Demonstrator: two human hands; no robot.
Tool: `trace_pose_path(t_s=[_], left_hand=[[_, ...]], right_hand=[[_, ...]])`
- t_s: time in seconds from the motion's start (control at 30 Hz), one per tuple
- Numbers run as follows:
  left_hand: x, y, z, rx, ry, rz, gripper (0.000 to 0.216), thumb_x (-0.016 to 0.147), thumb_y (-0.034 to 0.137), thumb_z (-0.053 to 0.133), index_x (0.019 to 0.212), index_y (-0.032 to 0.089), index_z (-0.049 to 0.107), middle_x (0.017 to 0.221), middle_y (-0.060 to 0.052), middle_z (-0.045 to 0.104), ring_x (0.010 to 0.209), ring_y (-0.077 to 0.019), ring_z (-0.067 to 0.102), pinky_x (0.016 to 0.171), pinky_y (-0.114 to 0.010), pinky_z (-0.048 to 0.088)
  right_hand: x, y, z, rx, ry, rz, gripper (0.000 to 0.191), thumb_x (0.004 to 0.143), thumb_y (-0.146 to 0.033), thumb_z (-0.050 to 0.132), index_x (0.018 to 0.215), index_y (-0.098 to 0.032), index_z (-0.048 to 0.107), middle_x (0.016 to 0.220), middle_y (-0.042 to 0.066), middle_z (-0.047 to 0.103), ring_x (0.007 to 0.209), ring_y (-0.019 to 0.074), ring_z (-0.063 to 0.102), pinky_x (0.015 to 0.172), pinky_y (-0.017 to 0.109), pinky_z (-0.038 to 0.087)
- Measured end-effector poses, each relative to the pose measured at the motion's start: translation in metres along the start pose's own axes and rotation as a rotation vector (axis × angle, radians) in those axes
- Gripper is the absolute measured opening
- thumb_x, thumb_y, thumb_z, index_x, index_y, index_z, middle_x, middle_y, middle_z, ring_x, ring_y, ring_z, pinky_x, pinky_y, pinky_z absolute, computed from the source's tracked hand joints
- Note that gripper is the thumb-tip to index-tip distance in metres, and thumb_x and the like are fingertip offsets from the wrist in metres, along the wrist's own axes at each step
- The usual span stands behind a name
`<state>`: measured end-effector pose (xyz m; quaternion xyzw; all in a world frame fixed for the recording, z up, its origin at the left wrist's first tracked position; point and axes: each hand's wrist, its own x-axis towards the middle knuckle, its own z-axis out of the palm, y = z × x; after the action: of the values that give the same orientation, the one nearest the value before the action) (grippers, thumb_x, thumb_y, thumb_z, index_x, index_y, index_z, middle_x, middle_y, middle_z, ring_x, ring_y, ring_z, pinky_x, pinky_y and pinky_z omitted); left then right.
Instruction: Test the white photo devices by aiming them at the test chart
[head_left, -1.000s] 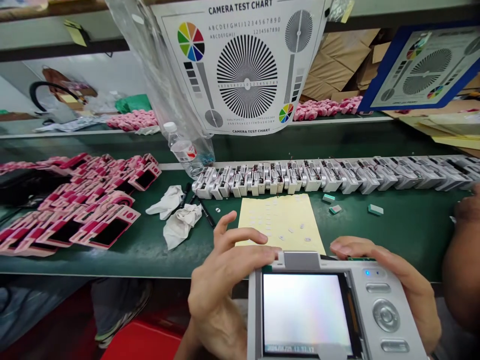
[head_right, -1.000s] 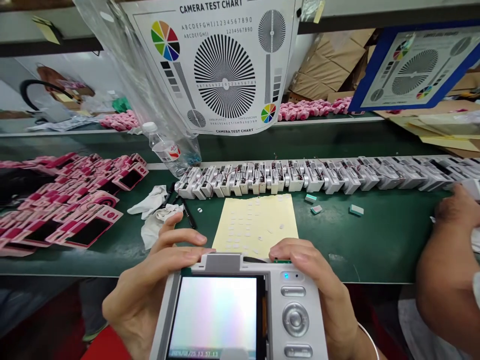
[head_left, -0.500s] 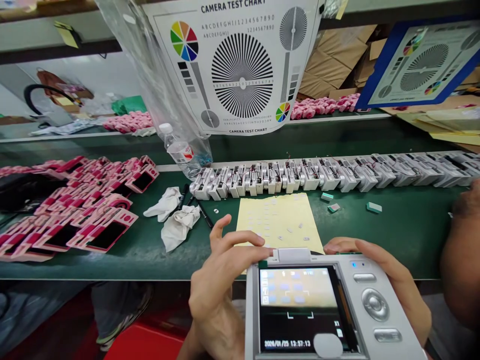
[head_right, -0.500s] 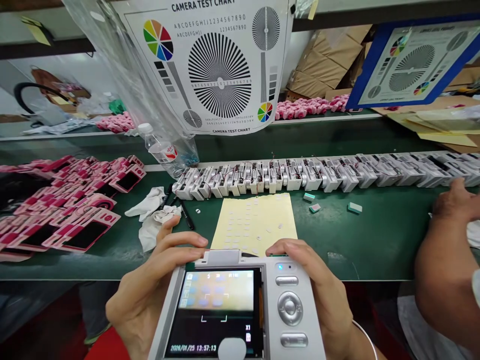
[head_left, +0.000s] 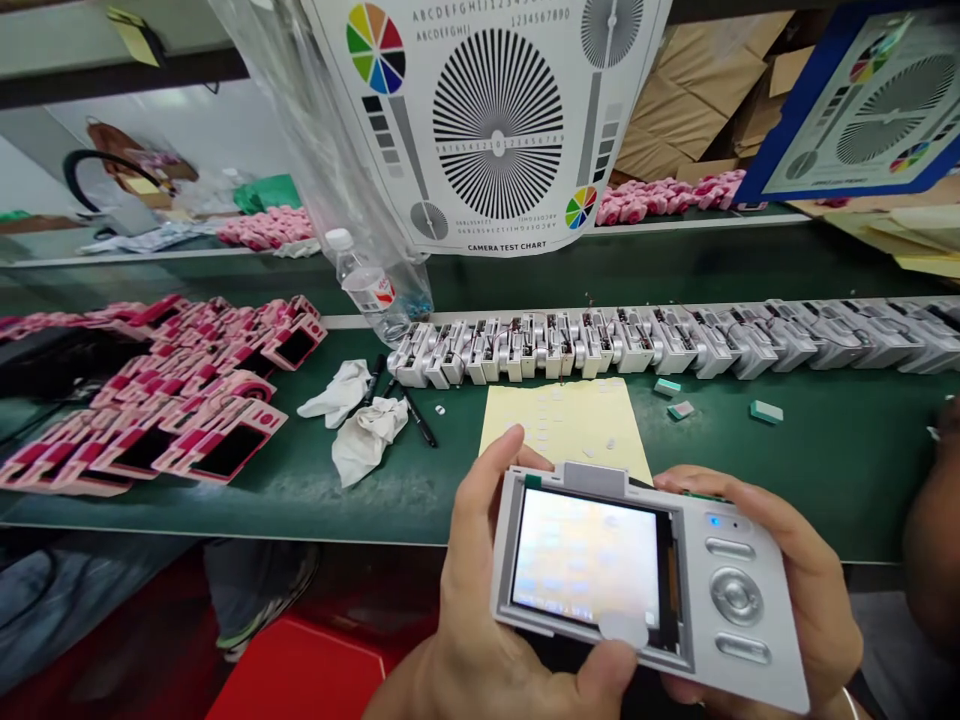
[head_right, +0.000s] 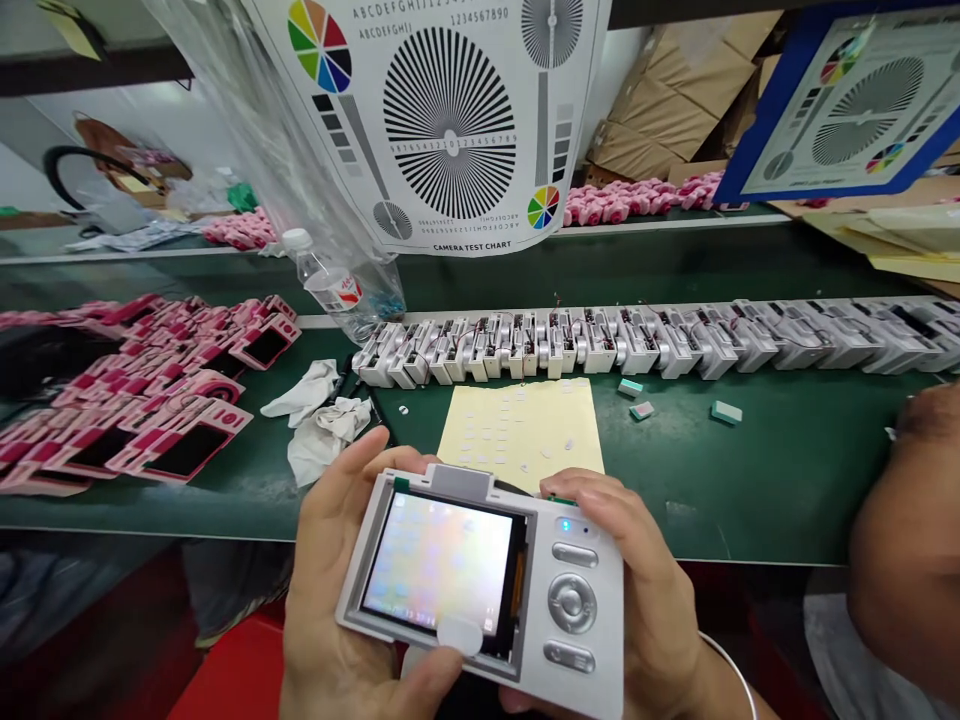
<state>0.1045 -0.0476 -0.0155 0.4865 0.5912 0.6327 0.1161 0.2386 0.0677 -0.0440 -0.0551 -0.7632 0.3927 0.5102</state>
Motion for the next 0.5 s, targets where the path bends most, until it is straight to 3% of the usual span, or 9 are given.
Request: trace_pose_path(t_s=[0.17, 0.33, 0.5], left_hand=[[-0.002, 0.003, 0.001, 0.047, 0.019, -0.001, 0.082, 0.070, 0.041, 0.067, 0.137, 0.019, 0.026, 0.114, -0.009, 0.052, 0.101, -0.0228, 0.057, 0.083, -0.028, 0.053], [-0.011, 0.005, 0.002, 0.061, 0.046, -0.105, 0.077, 0.072, 0.040, 0.064, 0.137, 0.021, 0.027, 0.120, -0.009, 0.050, 0.099, -0.0248, 0.058, 0.078, -0.029, 0.055], [-0.013, 0.008, 0.001, 0.082, 0.064, -0.096, 0.068, 0.075, 0.038, 0.059, 0.135, 0.021, 0.032, 0.123, -0.010, 0.049, 0.103, -0.0304, 0.057, 0.081, -0.039, 0.053]], right_hand=[[-0.003, -0.001, 0.001, 0.050, 0.007, 0.042, 0.087, 0.063, -0.044, 0.076, 0.135, -0.016, 0.037, 0.115, 0.010, 0.053, 0.103, 0.0270, 0.052, 0.089, 0.037, 0.047], [-0.005, -0.004, 0.003, 0.120, 0.045, 0.140, 0.085, 0.063, -0.046, 0.075, 0.134, -0.017, 0.039, 0.115, 0.008, 0.056, 0.105, 0.0263, 0.054, 0.088, 0.033, 0.049], [-0.005, -0.006, 0.003, 0.151, 0.038, 0.193, 0.081, 0.066, -0.047, 0.072, 0.134, -0.017, 0.040, 0.114, 0.006, 0.058, 0.104, 0.0250, 0.056, 0.091, 0.031, 0.048]])
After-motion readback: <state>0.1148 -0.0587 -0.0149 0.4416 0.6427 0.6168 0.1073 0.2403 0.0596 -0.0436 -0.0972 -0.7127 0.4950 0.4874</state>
